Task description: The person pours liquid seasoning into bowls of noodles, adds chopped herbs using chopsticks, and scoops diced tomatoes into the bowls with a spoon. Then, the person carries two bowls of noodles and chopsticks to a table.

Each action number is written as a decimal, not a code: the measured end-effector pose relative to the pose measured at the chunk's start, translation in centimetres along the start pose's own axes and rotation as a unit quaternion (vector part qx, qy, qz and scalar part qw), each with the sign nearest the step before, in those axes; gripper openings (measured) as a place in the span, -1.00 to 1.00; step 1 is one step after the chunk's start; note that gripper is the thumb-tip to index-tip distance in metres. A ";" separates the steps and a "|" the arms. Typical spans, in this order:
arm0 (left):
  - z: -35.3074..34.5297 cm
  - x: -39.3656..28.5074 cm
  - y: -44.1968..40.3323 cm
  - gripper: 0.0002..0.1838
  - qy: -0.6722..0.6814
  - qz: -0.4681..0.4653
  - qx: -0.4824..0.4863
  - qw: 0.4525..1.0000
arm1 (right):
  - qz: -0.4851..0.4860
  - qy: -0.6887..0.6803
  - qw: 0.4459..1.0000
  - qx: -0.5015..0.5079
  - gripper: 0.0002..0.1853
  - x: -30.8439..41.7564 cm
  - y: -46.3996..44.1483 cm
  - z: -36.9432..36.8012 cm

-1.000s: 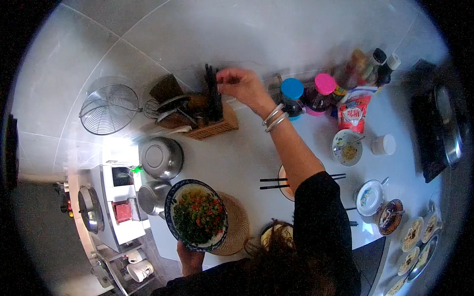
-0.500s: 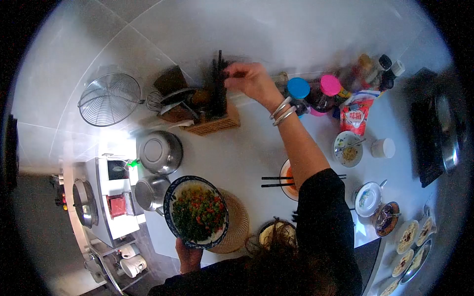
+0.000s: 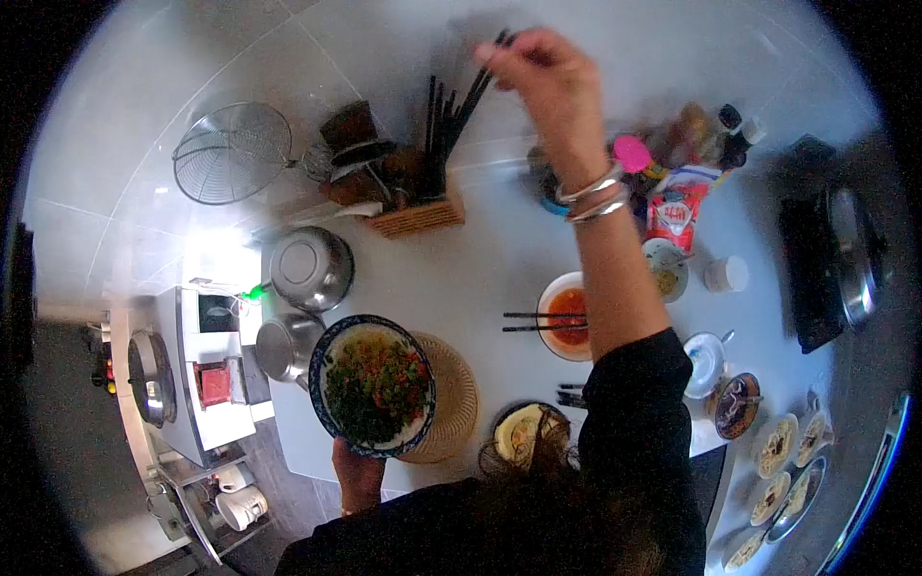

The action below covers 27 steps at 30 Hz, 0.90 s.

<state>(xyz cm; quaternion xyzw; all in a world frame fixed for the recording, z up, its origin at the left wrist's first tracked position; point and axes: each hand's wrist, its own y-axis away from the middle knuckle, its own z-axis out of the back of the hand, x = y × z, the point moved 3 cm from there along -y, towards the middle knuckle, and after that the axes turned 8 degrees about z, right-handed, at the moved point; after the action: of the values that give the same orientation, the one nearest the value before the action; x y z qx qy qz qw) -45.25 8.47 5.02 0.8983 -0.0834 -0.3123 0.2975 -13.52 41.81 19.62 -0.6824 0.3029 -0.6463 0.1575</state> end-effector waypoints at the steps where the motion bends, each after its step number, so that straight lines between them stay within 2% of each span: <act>1: 0.1 0.0 -0.1 -0.38 0.000 -0.002 0.009 1.000 | 0.043 -0.003 0.999 -0.010 -0.88 1.5 -0.4 1.5; 3: -0.2 0.0 0.3 -0.41 0.018 -0.010 0.045 0.999 | 0.077 -0.029 0.996 -0.041 -0.87 5.2 -0.5 4.7; 5: -0.3 -0.3 0.8 -0.43 0.012 -0.003 0.065 0.998 | 0.057 0.023 0.990 -0.128 -0.86 8.9 1.2 8.4; 6: -0.2 -0.3 1.1 -0.34 0.008 0.009 0.044 0.999 | 0.047 -0.037 0.987 -0.150 -0.86 10.2 2.5 10.4; 9: 0.4 -0.2 1.5 -0.37 -0.001 0.017 0.049 0.999 | -0.023 -0.166 0.970 -0.178 -0.88 11.7 8.3 17.1; 11: -0.7 -0.1 2.0 -0.45 -0.009 0.016 0.092 0.996 | -0.074 -0.223 0.948 -0.213 -0.90 11.1 13.9 20.6; 13: -0.6 -0.1 2.8 -0.51 -0.059 0.019 0.006 0.998 | -0.132 -0.253 0.929 -0.236 -0.91 10.9 20.5 23.3; 14: -0.6 0.1 2.8 -0.53 -0.083 0.018 -0.029 0.996 | -0.162 -0.252 0.921 -0.248 -0.91 10.7 23.9 24.5; 17: -0.4 0.8 3.0 -0.57 0.014 0.045 0.121 0.992 | -0.210 -0.248 0.886 -0.332 -0.90 10.3 33.5 26.2; 20: -0.7 1.0 3.1 -0.57 0.038 0.084 0.171 0.981 | -0.236 -0.262 0.851 -0.390 -0.90 10.0 39.7 26.3; 27: -1.0 1.8 3.3 -0.56 0.035 0.105 0.171 0.979 | -0.297 -0.099 0.837 -0.448 -0.85 9.9 46.0 26.9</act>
<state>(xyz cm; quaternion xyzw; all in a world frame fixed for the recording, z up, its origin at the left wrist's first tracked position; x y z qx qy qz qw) -43.10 5.65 6.63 0.9325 -0.2186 -0.2292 0.1735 2.95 -4.28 -3.60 -0.7960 0.3248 -0.3844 -0.3362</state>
